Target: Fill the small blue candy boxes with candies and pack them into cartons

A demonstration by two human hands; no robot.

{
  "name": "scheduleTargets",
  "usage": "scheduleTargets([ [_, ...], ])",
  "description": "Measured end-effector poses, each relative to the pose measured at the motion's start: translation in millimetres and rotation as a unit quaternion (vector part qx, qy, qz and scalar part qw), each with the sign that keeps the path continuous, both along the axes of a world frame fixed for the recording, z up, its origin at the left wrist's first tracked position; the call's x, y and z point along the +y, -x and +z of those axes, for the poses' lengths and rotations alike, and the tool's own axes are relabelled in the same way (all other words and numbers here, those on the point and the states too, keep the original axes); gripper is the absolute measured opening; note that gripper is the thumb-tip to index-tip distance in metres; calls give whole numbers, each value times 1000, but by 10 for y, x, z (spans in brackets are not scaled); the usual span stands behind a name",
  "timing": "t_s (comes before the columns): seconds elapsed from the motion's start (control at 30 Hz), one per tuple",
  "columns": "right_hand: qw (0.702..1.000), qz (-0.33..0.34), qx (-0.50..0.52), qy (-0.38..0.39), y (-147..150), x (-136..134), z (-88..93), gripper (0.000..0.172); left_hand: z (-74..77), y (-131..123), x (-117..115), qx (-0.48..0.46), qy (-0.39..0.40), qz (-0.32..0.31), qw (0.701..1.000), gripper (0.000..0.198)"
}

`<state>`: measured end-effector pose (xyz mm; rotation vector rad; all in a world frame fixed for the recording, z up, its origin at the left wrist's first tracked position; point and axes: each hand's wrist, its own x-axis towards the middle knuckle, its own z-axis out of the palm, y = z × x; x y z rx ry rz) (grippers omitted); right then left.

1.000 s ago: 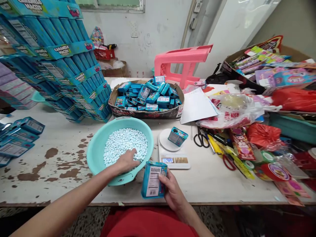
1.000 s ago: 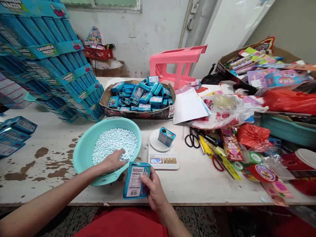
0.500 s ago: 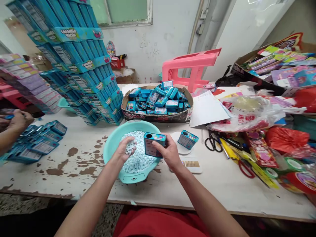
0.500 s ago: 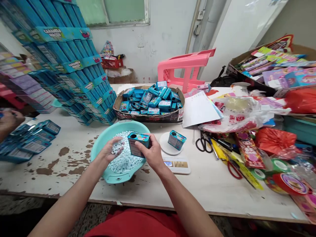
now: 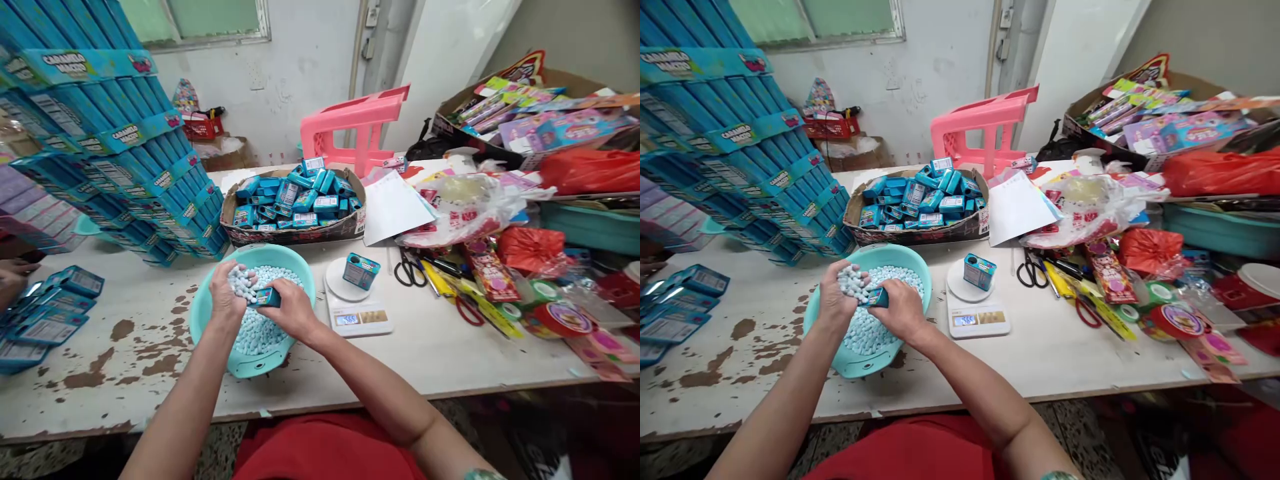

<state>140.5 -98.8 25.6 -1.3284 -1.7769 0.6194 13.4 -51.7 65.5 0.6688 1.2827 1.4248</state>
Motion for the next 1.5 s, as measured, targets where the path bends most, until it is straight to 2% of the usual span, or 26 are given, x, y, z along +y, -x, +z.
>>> scheduleTargets([
  [0.1,1000,14,13,5,-33,5,11,36,-25,-50,-9,-31,-54,21,998,27],
  [0.3,999,5,34,18,-76,19,8,33,-68,-84,23,-4,-110,2,994,26],
  [0.47,998,3,44,36,-136,66,41,33,-81,-78,60,-1,-93,4,996,27],
  [0.7,997,17,57,51,-103,96,64,33,-95,-40,52,10,-121,-25,992,25],
  [1.03,995,21,81,59,-109,106,43,28,-60,-51,-3,14,-110,-45,993,23],
  [1.37,992,24,104,64,-110,102,-26,30,-73,-95,-6,46,-94,-58,993,24],
  [1.5,991,23,114,64,-99,132,-26,33,3,-124,-40,45,-100,-110,988,19],
])
